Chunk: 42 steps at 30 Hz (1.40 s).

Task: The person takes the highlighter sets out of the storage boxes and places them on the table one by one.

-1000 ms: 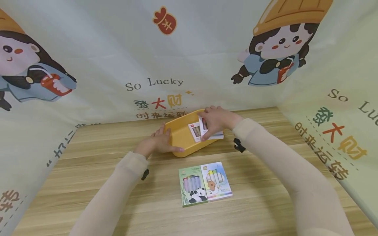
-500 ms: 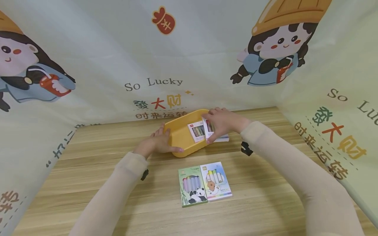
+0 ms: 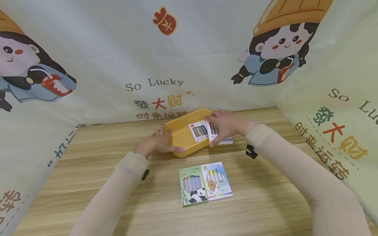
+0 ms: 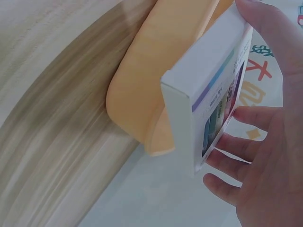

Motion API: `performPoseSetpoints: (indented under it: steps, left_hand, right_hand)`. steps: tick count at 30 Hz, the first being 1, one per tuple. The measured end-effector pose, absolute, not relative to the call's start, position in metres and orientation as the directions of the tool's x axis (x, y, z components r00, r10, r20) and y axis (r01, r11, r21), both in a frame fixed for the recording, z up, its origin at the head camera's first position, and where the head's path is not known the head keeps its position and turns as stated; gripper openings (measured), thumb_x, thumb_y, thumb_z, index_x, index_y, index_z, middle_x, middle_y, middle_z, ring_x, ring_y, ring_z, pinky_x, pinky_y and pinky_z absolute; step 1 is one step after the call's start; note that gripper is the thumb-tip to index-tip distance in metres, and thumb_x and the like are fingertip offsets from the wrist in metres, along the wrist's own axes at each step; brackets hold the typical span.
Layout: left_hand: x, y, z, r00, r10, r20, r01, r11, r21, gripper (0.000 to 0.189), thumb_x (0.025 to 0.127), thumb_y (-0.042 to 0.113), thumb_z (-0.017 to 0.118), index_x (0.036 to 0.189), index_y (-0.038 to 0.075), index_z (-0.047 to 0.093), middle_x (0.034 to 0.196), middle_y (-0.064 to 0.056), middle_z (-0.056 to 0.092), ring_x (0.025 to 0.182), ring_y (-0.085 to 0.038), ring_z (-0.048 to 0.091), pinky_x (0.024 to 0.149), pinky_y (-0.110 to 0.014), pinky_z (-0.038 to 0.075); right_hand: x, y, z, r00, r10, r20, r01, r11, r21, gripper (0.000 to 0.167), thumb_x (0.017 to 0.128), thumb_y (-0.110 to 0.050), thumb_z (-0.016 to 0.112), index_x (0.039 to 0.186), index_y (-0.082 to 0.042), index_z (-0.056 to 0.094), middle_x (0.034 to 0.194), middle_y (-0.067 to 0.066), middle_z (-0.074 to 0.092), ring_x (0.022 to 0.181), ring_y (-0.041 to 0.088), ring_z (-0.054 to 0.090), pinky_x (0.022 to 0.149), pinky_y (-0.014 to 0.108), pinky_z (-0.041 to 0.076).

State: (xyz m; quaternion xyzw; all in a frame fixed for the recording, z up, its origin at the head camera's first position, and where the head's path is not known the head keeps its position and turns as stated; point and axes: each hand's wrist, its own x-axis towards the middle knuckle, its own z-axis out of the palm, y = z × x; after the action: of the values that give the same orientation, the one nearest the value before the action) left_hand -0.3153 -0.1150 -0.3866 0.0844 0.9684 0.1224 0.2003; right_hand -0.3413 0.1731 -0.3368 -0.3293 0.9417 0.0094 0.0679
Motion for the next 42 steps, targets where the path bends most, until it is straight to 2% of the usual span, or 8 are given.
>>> performPoseSetpoints:
  steps: [5, 15, 27, 36, 42]
  left_hand:
    - [-0.315, -0.114, -0.387, -0.907, 0.210, -0.366, 0.111, 0.956, 0.271, 0.133, 0.070, 0.085, 0.061, 0.159, 0.003, 0.005, 0.166, -0.019, -0.018, 0.156, -0.038, 0.000, 0.128, -0.050, 0.010]
    - [-0.315, -0.114, -0.387, -0.904, 0.210, -0.372, 0.112, 0.957, 0.268, 0.131, 0.072, 0.083, 0.062, 0.159, 0.003, 0.004, 0.166, -0.018, -0.019, 0.156, -0.039, 0.000, 0.128, -0.052, 0.009]
    - [-0.313, -0.114, -0.386, -0.907, 0.210, -0.365, 0.114, 0.957, 0.267, 0.130, 0.073, 0.082, 0.062, 0.159, 0.003, 0.005, 0.166, -0.019, -0.015, 0.156, -0.038, 0.000, 0.128, -0.051, 0.010]
    - [-0.313, -0.114, -0.386, -0.910, 0.206, -0.361, 0.114, 0.959, 0.261, 0.130, 0.073, 0.083, 0.061, 0.159, 0.004, 0.005, 0.166, -0.019, -0.016, 0.156, -0.038, 0.000, 0.128, -0.051, 0.010]
    - [-0.313, -0.114, -0.384, -0.907, 0.208, -0.367, 0.110, 0.957, 0.268, 0.130, 0.073, 0.082, 0.062, 0.159, 0.003, 0.004, 0.165, -0.019, -0.018, 0.156, -0.038, -0.001, 0.128, -0.050, 0.009]
  right_hand:
    - [-0.334, 0.182, -0.337, -0.765, -0.630, -0.129, -0.632, 0.774, -0.038, 0.118, 0.066, -0.075, 0.074, 0.155, -0.010, 0.032, 0.156, 0.023, 0.037, 0.144, 0.046, 0.033, 0.119, 0.064, 0.027]
    - [-0.325, 0.195, -0.336, -0.769, -0.635, -0.070, -0.634, 0.772, -0.042, 0.117, 0.065, -0.073, 0.075, 0.154, -0.011, 0.034, 0.155, 0.022, 0.040, 0.143, 0.046, 0.036, 0.118, 0.062, 0.029]
    - [-0.318, 0.199, -0.339, -0.771, -0.632, -0.078, -0.629, 0.775, -0.055, 0.114, 0.066, -0.070, 0.076, 0.154, -0.011, 0.035, 0.153, 0.023, 0.042, 0.141, 0.047, 0.037, 0.115, 0.064, 0.032]
    - [-0.311, 0.209, -0.343, -0.774, -0.631, -0.053, -0.629, 0.775, -0.061, 0.112, 0.066, -0.069, 0.076, 0.152, -0.009, 0.037, 0.151, 0.022, 0.045, 0.140, 0.045, 0.040, 0.118, 0.064, 0.028]
    - [-0.304, 0.217, -0.347, -0.782, -0.621, -0.051, -0.617, 0.784, -0.065, 0.110, 0.067, -0.069, 0.076, 0.152, -0.010, 0.038, 0.149, 0.022, 0.047, 0.138, 0.046, 0.042, 0.115, 0.065, 0.033]
